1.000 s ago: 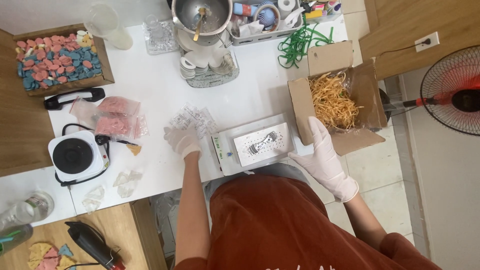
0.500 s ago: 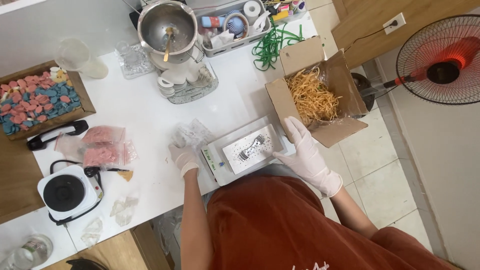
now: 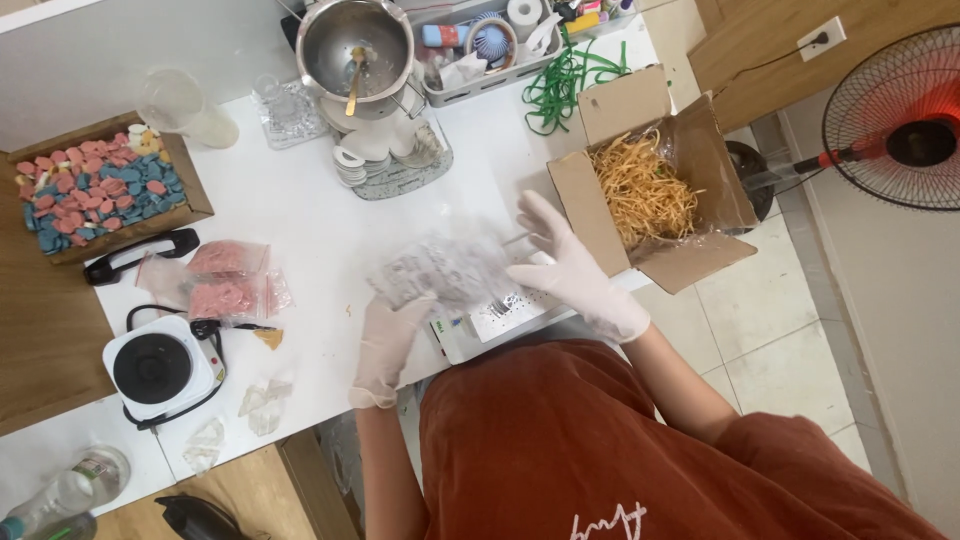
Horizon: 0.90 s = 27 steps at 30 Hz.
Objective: Packing and labeling wax melts for shipping in a workshop setting.
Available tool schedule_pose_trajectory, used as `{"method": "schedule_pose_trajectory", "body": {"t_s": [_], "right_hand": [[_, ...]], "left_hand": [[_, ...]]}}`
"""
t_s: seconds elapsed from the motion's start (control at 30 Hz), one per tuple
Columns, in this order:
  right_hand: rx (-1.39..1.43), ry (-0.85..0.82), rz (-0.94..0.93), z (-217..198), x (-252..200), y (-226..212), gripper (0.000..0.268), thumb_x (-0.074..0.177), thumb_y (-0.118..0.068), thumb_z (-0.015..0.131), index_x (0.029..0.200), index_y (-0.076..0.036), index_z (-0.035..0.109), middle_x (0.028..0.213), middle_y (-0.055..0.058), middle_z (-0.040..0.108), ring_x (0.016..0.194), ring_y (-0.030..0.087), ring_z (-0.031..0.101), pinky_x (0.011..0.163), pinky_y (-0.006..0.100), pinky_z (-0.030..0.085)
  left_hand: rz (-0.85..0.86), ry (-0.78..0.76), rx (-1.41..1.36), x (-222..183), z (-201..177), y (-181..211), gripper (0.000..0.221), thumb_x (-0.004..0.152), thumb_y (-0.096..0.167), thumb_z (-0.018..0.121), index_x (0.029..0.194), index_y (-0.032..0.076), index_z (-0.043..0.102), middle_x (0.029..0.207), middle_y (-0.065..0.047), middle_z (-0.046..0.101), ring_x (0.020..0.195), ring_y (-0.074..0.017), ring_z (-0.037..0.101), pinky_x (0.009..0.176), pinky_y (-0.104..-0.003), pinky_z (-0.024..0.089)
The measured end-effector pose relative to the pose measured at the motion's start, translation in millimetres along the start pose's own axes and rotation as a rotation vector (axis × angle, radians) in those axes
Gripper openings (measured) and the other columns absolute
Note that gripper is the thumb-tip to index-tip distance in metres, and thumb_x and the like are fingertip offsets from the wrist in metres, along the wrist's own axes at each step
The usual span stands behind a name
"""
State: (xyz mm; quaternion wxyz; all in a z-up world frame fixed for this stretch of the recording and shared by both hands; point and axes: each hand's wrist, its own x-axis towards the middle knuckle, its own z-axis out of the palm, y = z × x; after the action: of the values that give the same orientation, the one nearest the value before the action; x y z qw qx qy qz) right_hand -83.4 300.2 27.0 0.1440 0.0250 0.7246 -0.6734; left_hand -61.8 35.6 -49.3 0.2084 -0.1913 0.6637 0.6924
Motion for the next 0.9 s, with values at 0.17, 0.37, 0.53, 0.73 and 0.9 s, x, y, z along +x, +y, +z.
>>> {"method": "schedule_pose_trajectory", "body": {"t_s": [0.17, 0.37, 0.53, 0.73, 0.9], "right_hand": [[0.264, -0.178, 0.221, -18.6, 0.0, 39.9, 0.055, 0.102, -0.023, 0.061, 0.151, -0.003, 0.048, 0.145, 0.011, 0.058, 0.133, 0.020, 0.053, 0.112, 0.033, 0.043], [0.361, -0.045, 0.388, 0.2, -21.2, 0.5, 0.047, 0.107, -0.037, 0.042, 0.142, -0.009, 0.057, 0.126, 0.005, 0.067, 0.113, 0.013, 0.062, 0.100, 0.031, 0.049], [0.300, -0.046, 0.206, -11.2, -28.6, 64.2, 0.048, 0.098, -0.011, 0.064, 0.145, -0.015, 0.051, 0.120, 0.007, 0.067, 0.097, 0.016, 0.057, 0.088, 0.033, 0.049], [-0.291, 0.011, -0.244, -7.6, -36.9, 79.4, 0.035, 0.095, 0.002, 0.066, 0.130, -0.005, 0.065, 0.122, 0.008, 0.065, 0.119, 0.019, 0.064, 0.105, 0.032, 0.050], [-0.103, 0.040, -0.014, 0.6, -27.4, 96.1, 0.052, 0.083, 0.010, 0.065, 0.131, -0.004, 0.053, 0.127, 0.008, 0.064, 0.118, 0.018, 0.065, 0.100, 0.031, 0.052]], "left_hand": [[-0.014, -0.187, -0.149, -7.2, 42.5, 8.1, 0.040, 0.091, 0.003, 0.066, 0.130, -0.003, 0.065, 0.118, -0.010, 0.074, 0.106, -0.0176, 0.070, 0.093, -0.031, 0.057], [0.051, -0.279, -0.181, 0.8, 82.8, -12.7, 0.040, 0.090, -0.003, 0.065, 0.130, 0.001, 0.061, 0.118, -0.007, 0.072, 0.108, -0.0147, 0.068, 0.095, -0.029, 0.056], [0.075, -0.234, -0.136, 1.1, 86.2, -22.6, 0.034, 0.090, -0.006, 0.062, 0.123, 0.003, 0.060, 0.117, -0.004, 0.072, 0.108, -0.0127, 0.068, 0.093, -0.028, 0.055], [0.441, -0.184, 0.085, 0.6, 88.5, -40.4, 0.025, 0.093, -0.009, 0.065, 0.114, 0.004, 0.063, 0.110, -0.007, 0.066, 0.105, -0.0162, 0.066, 0.095, -0.027, 0.054], [0.639, -0.130, 0.284, 0.2, 87.1, -41.6, 0.038, 0.083, -0.013, 0.063, 0.118, 0.004, 0.062, 0.113, -0.012, 0.063, 0.110, -0.0268, 0.064, 0.096, -0.035, 0.052]]}}
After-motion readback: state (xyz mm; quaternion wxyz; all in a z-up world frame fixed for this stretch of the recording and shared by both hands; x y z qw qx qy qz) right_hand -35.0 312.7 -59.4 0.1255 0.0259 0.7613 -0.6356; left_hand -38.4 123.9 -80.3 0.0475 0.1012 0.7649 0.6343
